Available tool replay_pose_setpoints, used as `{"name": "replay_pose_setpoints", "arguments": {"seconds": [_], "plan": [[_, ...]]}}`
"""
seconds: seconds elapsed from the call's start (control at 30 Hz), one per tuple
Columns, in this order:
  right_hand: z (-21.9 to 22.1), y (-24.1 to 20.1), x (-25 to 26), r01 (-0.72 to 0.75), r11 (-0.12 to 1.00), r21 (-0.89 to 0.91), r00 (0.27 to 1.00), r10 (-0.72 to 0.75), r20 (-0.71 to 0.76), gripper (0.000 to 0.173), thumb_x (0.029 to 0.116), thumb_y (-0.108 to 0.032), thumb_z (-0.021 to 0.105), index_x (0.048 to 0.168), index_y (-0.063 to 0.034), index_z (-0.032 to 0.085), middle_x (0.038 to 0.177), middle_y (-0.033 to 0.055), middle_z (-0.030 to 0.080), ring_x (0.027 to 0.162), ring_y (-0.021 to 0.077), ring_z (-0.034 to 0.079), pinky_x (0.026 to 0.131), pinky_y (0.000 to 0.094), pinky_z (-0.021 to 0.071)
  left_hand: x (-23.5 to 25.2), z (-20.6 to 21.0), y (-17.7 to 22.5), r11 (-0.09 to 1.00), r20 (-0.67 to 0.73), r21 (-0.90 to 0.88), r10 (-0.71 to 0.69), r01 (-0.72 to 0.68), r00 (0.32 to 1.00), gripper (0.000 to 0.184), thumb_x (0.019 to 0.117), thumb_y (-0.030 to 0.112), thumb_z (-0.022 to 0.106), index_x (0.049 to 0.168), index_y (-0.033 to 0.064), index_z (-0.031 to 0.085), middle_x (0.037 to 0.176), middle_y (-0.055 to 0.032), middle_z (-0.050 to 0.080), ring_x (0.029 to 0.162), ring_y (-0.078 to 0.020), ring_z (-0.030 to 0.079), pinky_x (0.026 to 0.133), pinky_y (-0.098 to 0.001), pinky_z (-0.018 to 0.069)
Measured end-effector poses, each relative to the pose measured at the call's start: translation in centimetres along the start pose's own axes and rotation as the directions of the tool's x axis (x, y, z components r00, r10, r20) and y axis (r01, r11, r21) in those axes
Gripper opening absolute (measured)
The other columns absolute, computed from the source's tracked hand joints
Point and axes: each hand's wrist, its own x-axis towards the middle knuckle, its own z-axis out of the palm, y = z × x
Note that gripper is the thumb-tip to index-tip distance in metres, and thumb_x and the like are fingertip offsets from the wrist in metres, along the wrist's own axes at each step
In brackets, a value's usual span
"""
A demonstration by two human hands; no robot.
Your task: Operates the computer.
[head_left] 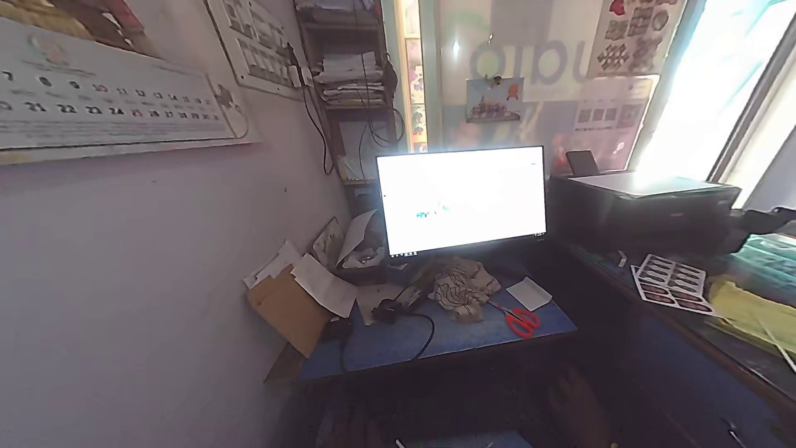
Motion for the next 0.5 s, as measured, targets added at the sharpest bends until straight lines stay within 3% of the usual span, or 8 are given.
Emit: {"name": "replay_pose_setpoints", "arguments": {"seconds": [0.27,0.4,0.5], "plan": [[0.6,0.4,-0.1,0.056,0.998,-0.007,0.996,-0.056,-0.065,0.038,0.0967,-0.025,0.063,0.13,-0.0086,0.071,0.144,0.0228,0.057,0.134,0.0412,0.055,0.112,0.0541,0.0445,-0.2,0.6,-0.3,1.0,-0.027,0.005,0.0,0.0,1.0,0.048,0.1033,0.034,0.048,0.141,0.0066,0.061,0.156,-0.0256,0.044,0.136,-0.0475,0.051,0.109,-0.0639,0.04],[0.3,0.4,0.0,0.033,0.999,-0.023,0.998,-0.034,-0.043,0.04,0.0978,-0.026,0.061,0.133,-0.008,0.067,0.144,0.0235,0.057,0.136,0.041,0.053,0.114,0.0542,0.0429,-0.4,-0.9,1.1,1.0,0.003,0.024,0.001,-0.001,1.0,0.053,0.0998,0.034,0.054,0.143,0.0036,0.058,0.157,-0.0305,0.04,0.138,-0.0484,0.048,0.11,-0.0608,0.0423],[0.2,0.1,0.0,0.005,1.0,-0.029,1.0,-0.006,-0.027,0.043,0.098,-0.027,0.061,0.135,-0.0066,0.066,0.145,0.0244,0.056,0.137,0.0417,0.052,0.115,0.0541,0.0422,-0.5,-2.2,2.6,1.0,0.11,0.0,-0.003,0.003,0.994,0.056,0.1022,0.04,0.052,0.143,0.0017,0.057,0.158,-0.0356,0.034,0.145,-0.0529,0.037,0.115,-0.0623,0.036]]}}
